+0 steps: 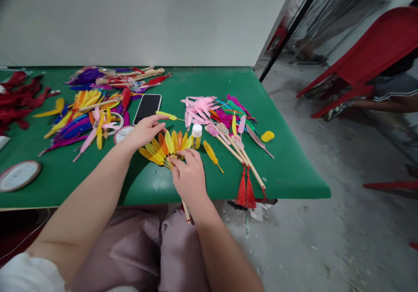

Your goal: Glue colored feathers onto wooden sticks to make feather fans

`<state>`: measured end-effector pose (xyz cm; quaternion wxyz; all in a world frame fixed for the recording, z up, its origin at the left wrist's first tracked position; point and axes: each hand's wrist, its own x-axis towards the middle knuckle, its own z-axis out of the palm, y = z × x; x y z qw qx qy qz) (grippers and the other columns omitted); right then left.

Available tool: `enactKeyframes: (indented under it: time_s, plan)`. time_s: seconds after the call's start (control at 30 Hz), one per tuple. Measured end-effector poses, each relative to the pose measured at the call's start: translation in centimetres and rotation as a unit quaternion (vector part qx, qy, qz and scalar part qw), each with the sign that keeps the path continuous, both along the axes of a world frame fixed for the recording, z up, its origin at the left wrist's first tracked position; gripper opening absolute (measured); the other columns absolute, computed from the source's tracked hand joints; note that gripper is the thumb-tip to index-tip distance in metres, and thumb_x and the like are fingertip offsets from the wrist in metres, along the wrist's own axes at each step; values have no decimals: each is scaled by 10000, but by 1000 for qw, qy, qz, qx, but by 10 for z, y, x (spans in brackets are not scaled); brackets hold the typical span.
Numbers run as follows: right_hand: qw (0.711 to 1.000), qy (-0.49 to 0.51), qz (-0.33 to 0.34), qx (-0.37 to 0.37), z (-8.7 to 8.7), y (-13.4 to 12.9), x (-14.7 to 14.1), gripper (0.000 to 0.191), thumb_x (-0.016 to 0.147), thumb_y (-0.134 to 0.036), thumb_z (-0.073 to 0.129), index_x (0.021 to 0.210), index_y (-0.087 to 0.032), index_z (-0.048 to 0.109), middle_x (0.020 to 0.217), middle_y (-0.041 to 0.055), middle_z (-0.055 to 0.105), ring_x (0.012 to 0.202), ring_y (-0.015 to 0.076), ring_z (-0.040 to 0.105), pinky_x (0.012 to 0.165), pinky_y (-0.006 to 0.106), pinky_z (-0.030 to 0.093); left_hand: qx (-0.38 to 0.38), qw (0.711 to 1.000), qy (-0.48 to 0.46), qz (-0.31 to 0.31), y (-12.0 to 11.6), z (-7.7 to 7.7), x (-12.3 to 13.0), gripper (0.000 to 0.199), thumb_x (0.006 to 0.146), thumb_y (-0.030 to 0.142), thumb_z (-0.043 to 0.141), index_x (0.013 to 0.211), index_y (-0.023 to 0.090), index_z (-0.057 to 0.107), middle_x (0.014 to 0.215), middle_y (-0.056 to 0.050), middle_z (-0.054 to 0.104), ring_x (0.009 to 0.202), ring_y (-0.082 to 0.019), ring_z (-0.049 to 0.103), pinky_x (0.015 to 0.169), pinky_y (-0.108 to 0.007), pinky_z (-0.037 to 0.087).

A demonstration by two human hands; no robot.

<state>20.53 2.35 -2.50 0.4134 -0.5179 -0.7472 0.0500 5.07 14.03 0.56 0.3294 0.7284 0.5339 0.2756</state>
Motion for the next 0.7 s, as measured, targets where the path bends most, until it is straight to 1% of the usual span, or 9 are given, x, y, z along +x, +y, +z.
enactKeyframes:
  time_s: [0.17, 0.3, 0.37, 0.43, 0.47, 0.53, 0.6, 0.63, 0.7]
  plan:
    - [1000, -3, 0, 1, 1, 0, 0, 277, 729, -53, 464, 839, -162, 694, 910, 74, 616, 965, 222, 449, 865, 372, 441, 2, 1000, 5, -12, 0, -3, 0, 363, 752, 275, 512, 1107, 202, 538, 730, -13, 658, 669, -135, 591, 672, -262, 430]
    - [1000, -6, -2, 3, 0, 0, 0, 280, 732, -55, 459, 840, -163, 694, 906, 73, 616, 961, 221, 451, 862, 373, 444, 22, 999, 26, -20, 2, -6, 3, 396, 703, 251, 568, 1097, 216, 549, 726, -1, 645, 650, -128, 576, 661, -258, 425]
    - [1000, -6, -2, 5, 0, 0, 0, 278, 734, -56, 459, 842, -162, 694, 909, 75, 616, 963, 221, 450, 861, 373, 446, 36, 999, 18, 0, 2, -2, -1, 390, 718, 265, 549, 1104, 215, 541, 760, -5, 646, 682, -129, 579, 675, -256, 427]
    - [1000, -5, -3, 6, -1, 0, 0, 276, 735, -58, 461, 841, -162, 694, 913, 77, 617, 966, 223, 450, 860, 375, 448, 54, 997, 10, 47, -3, 8, -14, 385, 746, 298, 514, 1121, 212, 523, 809, -11, 648, 726, -132, 583, 690, -253, 429]
    - [1000, -5, -2, 7, -1, 0, 0, 274, 735, -60, 463, 839, -164, 694, 915, 77, 617, 965, 223, 451, 859, 376, 450, 60, 995, 16, 73, -7, 14, -23, 386, 758, 311, 496, 1131, 214, 512, 826, -12, 648, 741, -134, 584, 694, -253, 429]
    - [1000, -5, 0, 10, -1, 0, 0, 269, 735, -65, 467, 835, -169, 694, 914, 76, 618, 962, 224, 452, 856, 379, 452, 77, 987, 69, 120, -21, 25, -44, 370, 763, 328, 486, 1116, 225, 524, 832, -6, 648, 763, -144, 584, 706, -259, 422]
    - [1000, -4, 2, 15, -1, 1, 0, 266, 735, -66, 469, 834, -168, 694, 910, 80, 618, 957, 224, 457, 854, 382, 454, 76, 977, 149, 132, -41, 32, -64, 347, 757, 346, 495, 1088, 250, 543, 852, 2, 646, 786, -162, 583, 699, -265, 414]
    - [1000, -2, 1, 19, -1, 1, 0, 267, 733, -63, 468, 832, -166, 693, 906, 82, 618, 952, 224, 460, 852, 383, 455, 64, 969, 194, 137, -52, 32, -72, 333, 748, 359, 506, 1060, 254, 559, 837, 4, 647, 782, -174, 584, 682, -270, 411]
    - [1000, 4, -4, 25, 0, 2, 0, 271, 730, -57, 465, 828, -168, 692, 900, 80, 620, 943, 222, 466, 849, 387, 456, 42, 955, 257, 140, -70, 26, -83, 351, 747, 386, 507, 1061, 239, 557, 802, -6, 643, 768, -194, 582, 658, -279, 407]
